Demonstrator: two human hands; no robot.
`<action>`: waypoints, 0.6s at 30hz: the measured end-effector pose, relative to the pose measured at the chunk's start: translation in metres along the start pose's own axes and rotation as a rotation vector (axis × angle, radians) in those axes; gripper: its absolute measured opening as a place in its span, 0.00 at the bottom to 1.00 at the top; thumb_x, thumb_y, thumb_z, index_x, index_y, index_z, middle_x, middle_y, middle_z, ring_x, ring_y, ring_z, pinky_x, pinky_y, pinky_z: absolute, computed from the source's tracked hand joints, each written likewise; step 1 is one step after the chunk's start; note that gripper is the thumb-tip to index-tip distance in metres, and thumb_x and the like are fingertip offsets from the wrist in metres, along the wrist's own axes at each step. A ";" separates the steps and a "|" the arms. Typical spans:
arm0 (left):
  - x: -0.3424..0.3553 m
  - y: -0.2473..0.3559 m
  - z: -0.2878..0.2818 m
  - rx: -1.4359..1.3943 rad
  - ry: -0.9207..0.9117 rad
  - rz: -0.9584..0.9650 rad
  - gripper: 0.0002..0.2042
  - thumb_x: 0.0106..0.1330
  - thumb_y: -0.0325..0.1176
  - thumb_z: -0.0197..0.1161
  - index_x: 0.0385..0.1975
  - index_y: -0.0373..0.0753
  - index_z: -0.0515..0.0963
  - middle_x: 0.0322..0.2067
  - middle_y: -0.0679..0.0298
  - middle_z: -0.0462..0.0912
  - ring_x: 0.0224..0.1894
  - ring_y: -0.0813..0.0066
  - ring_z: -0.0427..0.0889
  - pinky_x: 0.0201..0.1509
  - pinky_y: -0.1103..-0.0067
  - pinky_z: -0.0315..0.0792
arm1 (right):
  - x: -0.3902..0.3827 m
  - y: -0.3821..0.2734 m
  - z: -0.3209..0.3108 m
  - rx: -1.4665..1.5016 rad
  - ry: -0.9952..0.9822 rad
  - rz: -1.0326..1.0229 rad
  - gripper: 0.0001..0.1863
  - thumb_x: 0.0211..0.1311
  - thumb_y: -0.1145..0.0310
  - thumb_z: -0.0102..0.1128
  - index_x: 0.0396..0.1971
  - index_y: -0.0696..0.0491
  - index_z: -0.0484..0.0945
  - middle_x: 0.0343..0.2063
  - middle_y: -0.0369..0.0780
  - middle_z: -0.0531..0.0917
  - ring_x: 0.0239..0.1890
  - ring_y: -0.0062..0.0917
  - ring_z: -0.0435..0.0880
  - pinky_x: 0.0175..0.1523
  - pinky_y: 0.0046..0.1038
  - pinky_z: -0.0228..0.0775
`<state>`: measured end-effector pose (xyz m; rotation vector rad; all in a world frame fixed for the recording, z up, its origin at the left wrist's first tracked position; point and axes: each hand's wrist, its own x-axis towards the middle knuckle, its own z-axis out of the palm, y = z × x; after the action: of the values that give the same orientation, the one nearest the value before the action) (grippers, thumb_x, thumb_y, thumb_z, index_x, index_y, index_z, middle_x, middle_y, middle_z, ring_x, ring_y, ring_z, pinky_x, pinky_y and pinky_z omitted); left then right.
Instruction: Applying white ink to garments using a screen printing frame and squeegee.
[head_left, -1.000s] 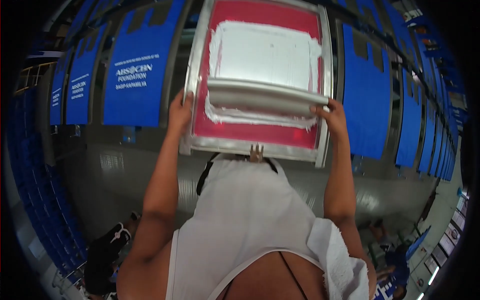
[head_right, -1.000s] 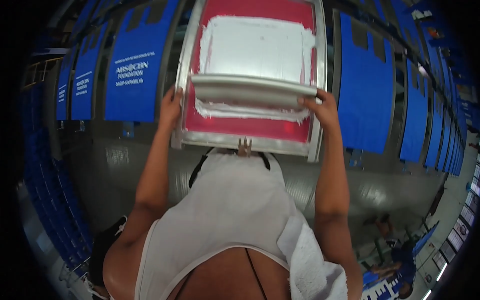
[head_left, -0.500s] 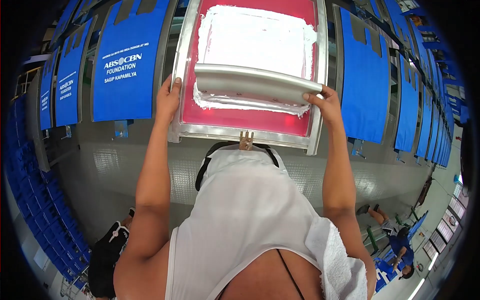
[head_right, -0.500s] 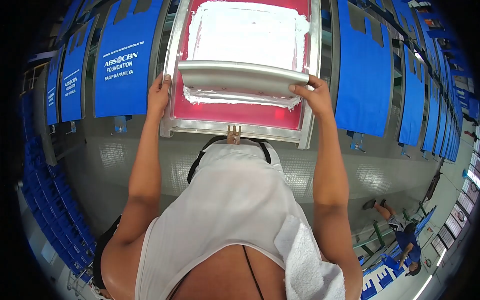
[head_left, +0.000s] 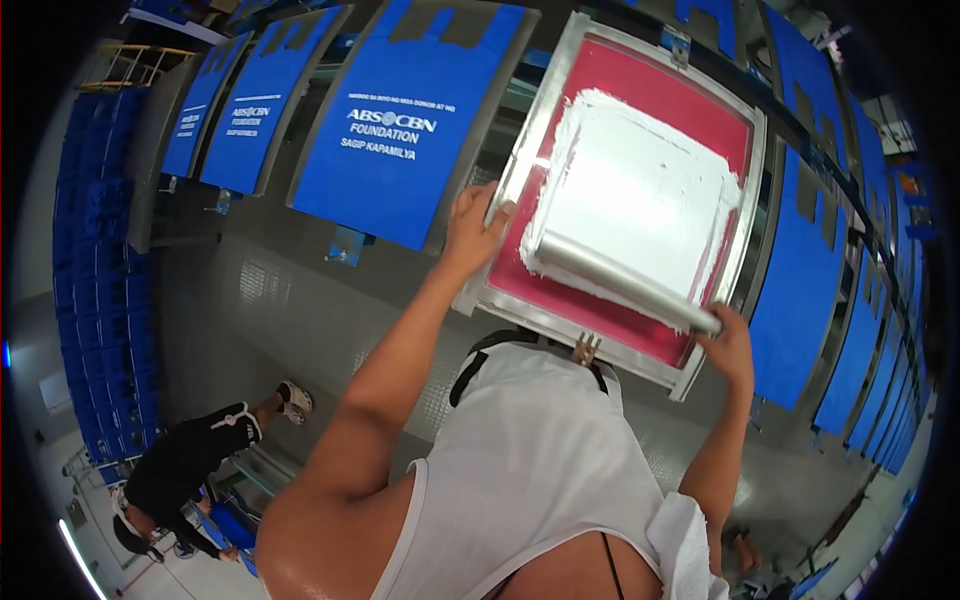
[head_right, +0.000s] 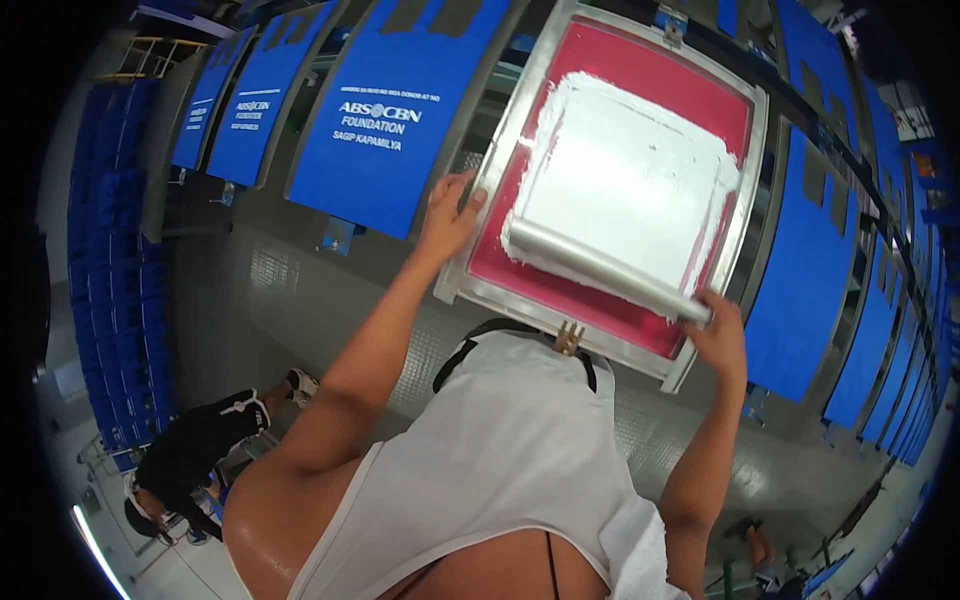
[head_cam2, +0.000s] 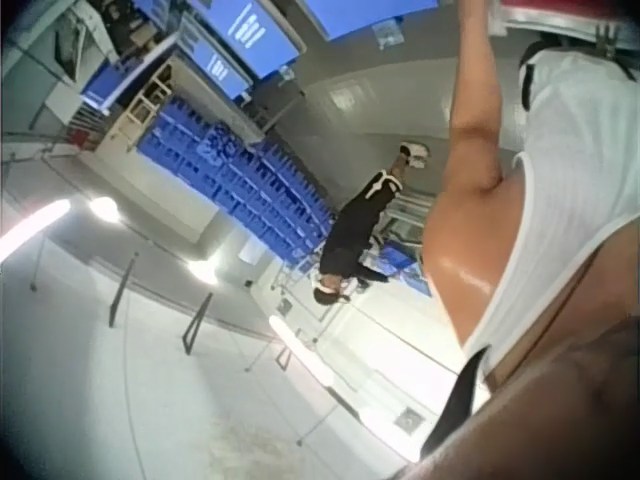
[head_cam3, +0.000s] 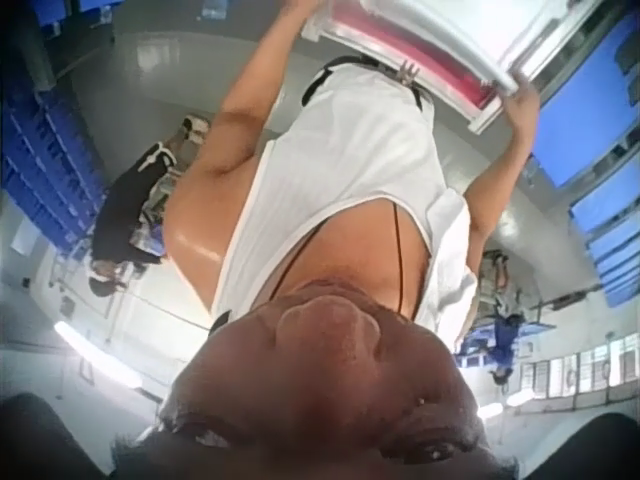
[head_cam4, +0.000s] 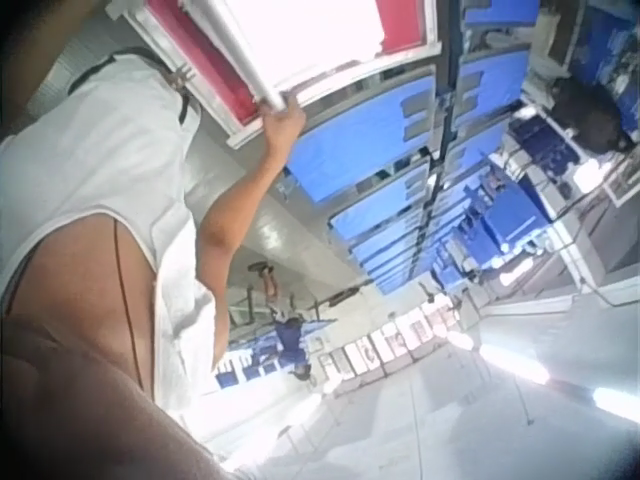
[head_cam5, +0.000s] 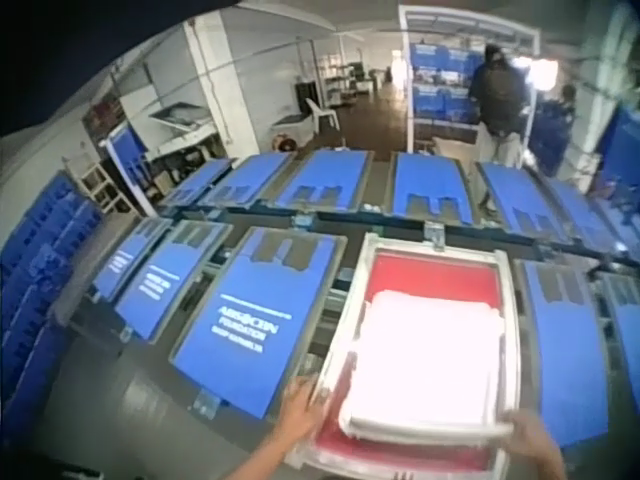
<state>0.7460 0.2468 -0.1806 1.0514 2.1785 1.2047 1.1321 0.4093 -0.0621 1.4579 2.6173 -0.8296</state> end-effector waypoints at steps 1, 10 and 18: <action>-0.006 0.034 -0.015 0.048 0.020 0.221 0.26 0.60 0.48 0.60 0.56 0.40 0.70 0.53 0.52 0.71 0.56 0.58 0.69 0.60 0.69 0.62 | -0.007 -0.020 0.001 -0.207 -0.051 0.032 0.18 0.37 0.75 0.64 0.35 0.56 0.77 0.32 0.43 0.80 0.40 0.34 0.79 0.60 0.44 0.59; 0.021 0.146 -0.015 0.626 -0.696 0.619 0.16 0.42 0.30 0.65 0.35 0.39 0.77 0.33 0.57 0.80 0.41 0.58 0.78 0.46 0.66 0.70 | 0.010 -0.023 0.007 -0.096 0.069 -0.200 0.17 0.33 0.77 0.58 0.31 0.56 0.80 0.24 0.48 0.80 0.32 0.45 0.78 0.44 0.42 0.66; 0.125 0.112 0.057 0.466 -0.129 0.756 0.15 0.44 0.24 0.62 0.34 0.36 0.73 0.33 0.55 0.77 0.38 0.54 0.76 0.44 0.64 0.69 | 0.165 -0.010 -0.001 -0.353 0.512 -0.350 0.15 0.43 0.80 0.52 0.34 0.52 0.73 0.33 0.41 0.78 0.41 0.37 0.76 0.57 0.50 0.58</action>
<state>0.7529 0.4117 -0.1171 2.2159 2.0559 0.8502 1.0320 0.5345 -0.1023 1.2615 3.2259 0.0353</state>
